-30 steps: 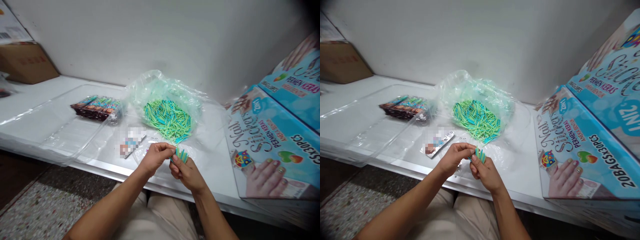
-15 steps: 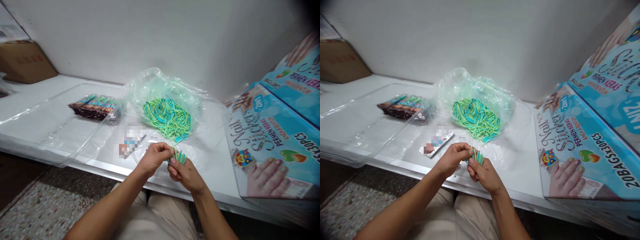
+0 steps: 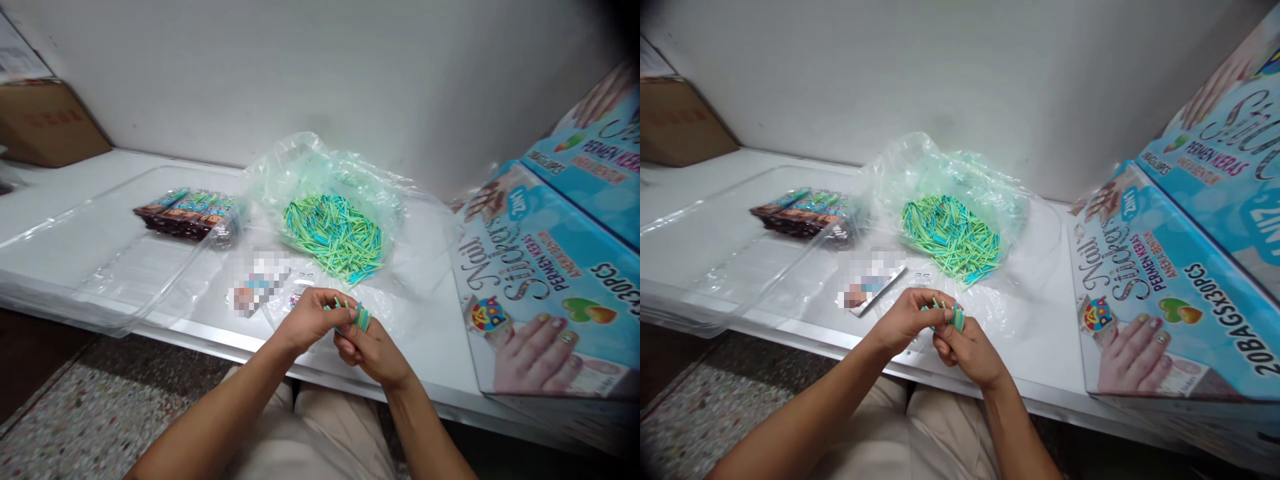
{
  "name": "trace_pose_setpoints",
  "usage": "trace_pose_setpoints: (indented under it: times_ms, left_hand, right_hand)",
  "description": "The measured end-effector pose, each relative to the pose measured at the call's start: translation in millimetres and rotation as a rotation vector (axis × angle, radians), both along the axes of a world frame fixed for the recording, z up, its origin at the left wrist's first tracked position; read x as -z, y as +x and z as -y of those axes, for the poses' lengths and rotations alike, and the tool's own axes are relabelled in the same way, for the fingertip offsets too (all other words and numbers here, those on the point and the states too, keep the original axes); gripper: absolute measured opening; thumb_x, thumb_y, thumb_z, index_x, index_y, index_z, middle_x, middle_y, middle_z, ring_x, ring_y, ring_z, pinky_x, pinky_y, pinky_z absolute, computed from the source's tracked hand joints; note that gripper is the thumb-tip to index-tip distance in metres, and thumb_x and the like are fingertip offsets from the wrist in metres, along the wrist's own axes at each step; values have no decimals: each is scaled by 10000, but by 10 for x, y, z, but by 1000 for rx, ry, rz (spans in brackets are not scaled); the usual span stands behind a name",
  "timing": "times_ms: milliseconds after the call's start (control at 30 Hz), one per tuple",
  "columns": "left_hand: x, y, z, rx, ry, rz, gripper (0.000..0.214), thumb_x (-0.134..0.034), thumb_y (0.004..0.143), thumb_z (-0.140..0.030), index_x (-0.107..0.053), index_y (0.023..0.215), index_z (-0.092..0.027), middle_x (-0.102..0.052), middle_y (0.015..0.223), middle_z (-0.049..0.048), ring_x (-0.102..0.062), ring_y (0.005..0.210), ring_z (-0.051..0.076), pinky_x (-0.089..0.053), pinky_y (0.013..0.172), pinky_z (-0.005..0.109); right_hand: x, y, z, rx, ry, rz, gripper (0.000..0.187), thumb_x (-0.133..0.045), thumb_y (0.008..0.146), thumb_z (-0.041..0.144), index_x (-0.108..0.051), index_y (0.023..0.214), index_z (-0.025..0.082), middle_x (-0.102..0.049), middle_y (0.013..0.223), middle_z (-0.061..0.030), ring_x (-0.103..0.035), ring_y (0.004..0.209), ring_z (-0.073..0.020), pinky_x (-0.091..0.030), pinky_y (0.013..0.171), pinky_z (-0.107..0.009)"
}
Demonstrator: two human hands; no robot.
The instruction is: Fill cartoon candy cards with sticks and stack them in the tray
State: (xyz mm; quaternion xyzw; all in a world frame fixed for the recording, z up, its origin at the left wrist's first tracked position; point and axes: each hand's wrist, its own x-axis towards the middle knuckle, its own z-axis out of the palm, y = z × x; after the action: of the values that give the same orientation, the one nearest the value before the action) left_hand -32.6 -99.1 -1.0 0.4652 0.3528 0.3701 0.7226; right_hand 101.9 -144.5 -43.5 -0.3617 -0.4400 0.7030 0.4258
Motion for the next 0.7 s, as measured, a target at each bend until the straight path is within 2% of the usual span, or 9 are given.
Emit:
trace_pose_setpoints:
  times_ms: [233,433,500,600,700]
  left_hand:
    - [-4,-60,-5,82,42,-7,173,-733,666,-280,-742,721,-116,-710,829,86,-607,779,172,-441,755,280]
    - [-2,-14,-2,-12,23,47,42,-612,587,-127,-650,571,-129,-679,771,61,-590,743,154,-436,711,262]
    - [-24,1,8,-11,27,21,148,-568,571,-111,-691,650,-137,-677,767,54,-583,732,152,-430,687,254]
    - [-62,2,21,52,41,-57,279,-590,598,-141,-748,828,-139,-693,811,62,-579,735,156,-426,685,256]
    - [-73,-8,25,80,84,-74,192,-643,626,-186,-751,771,-120,-703,866,89,-591,788,176,-436,732,271]
  right_hand:
    - [44,48,17,-37,29,-14,368,-544,894,439,-478,644,177,-359,482,76,-250,404,-48,-195,401,-209]
    - [36,48,22,-63,30,9,385,-536,902,441,-468,628,180,-350,468,79,-267,394,-49,-199,399,-207]
    - [36,39,18,-64,20,-4,368,-546,894,447,-467,651,182,-366,491,79,-263,395,-47,-203,393,-204]
    - [41,35,12,-49,12,-17,351,-556,884,458,-471,683,183,-373,503,82,-257,394,-46,-201,388,-203]
    - [43,42,8,-57,29,11,394,-547,883,478,-454,641,181,-362,487,78,-262,396,-46,-200,386,-202]
